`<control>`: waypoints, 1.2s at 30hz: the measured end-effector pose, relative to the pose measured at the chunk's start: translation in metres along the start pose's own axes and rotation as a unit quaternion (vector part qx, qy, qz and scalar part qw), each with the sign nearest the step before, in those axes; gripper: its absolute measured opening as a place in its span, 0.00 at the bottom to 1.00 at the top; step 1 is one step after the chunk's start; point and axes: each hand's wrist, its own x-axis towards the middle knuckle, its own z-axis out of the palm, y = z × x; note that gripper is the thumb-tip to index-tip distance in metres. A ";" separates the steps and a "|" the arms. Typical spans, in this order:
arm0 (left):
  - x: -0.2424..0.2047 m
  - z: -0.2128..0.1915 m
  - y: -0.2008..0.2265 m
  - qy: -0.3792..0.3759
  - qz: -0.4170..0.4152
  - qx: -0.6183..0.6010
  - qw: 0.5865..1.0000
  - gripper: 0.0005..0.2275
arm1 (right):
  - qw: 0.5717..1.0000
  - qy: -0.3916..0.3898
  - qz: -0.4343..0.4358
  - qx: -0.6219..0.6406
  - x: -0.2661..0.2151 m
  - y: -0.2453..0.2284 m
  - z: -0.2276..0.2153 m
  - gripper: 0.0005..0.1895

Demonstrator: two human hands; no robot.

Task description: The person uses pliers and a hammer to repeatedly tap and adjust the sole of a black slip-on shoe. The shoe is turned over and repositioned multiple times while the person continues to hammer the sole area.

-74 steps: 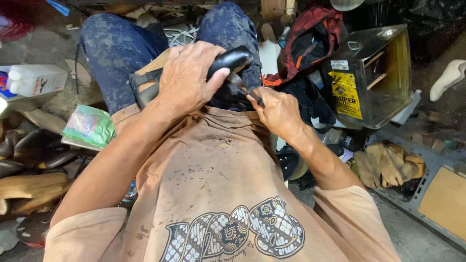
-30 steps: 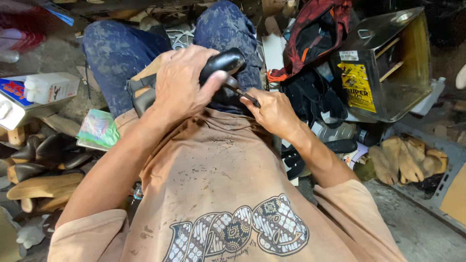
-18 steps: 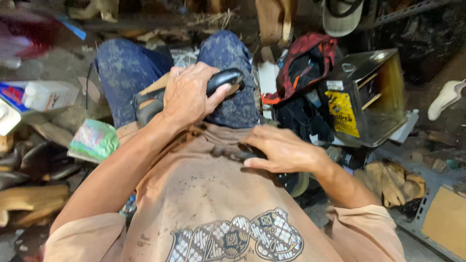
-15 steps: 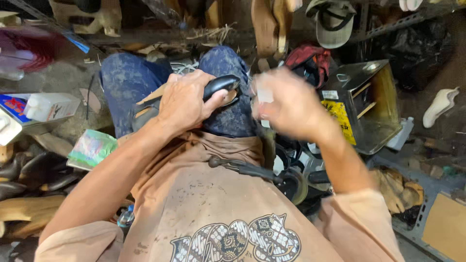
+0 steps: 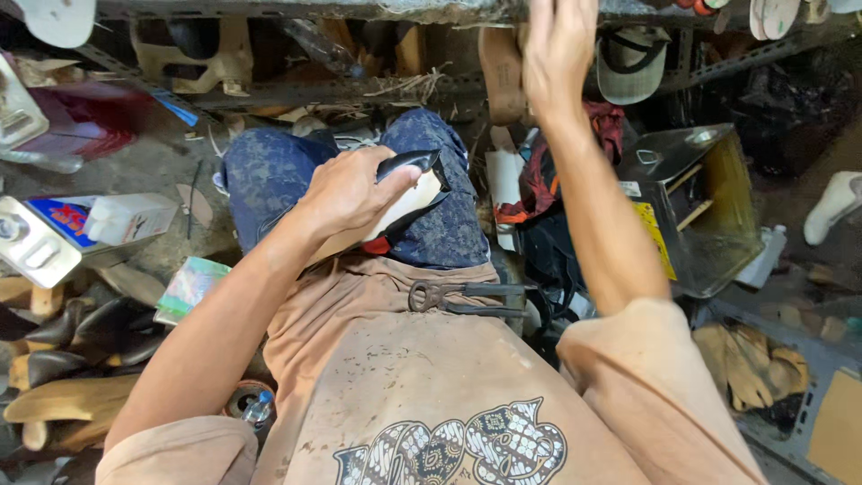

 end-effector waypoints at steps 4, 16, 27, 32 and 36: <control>-0.012 -0.005 0.006 -0.017 0.001 -0.023 1.000 0.24 | 0.989 -0.130 0.066 0.001 -0.058 -0.084 -0.060 0.12; 0.010 0.002 -0.015 -0.054 0.066 -0.051 0.995 0.28 | 0.986 -0.088 0.104 0.095 -0.138 -0.161 -0.064 0.12; 0.024 -0.001 -0.020 -0.059 0.101 -0.083 0.990 0.28 | 0.990 -0.064 0.072 0.100 -0.087 -0.191 -0.070 0.08; 0.031 0.012 -0.022 -0.049 0.079 -0.030 0.995 0.29 | 0.989 -0.137 -0.004 -0.057 -0.133 -0.161 -0.049 0.14; 0.026 0.000 -0.013 -0.053 0.063 -0.072 0.994 0.28 | 0.985 -0.117 0.071 0.103 -0.071 -0.191 -0.079 0.13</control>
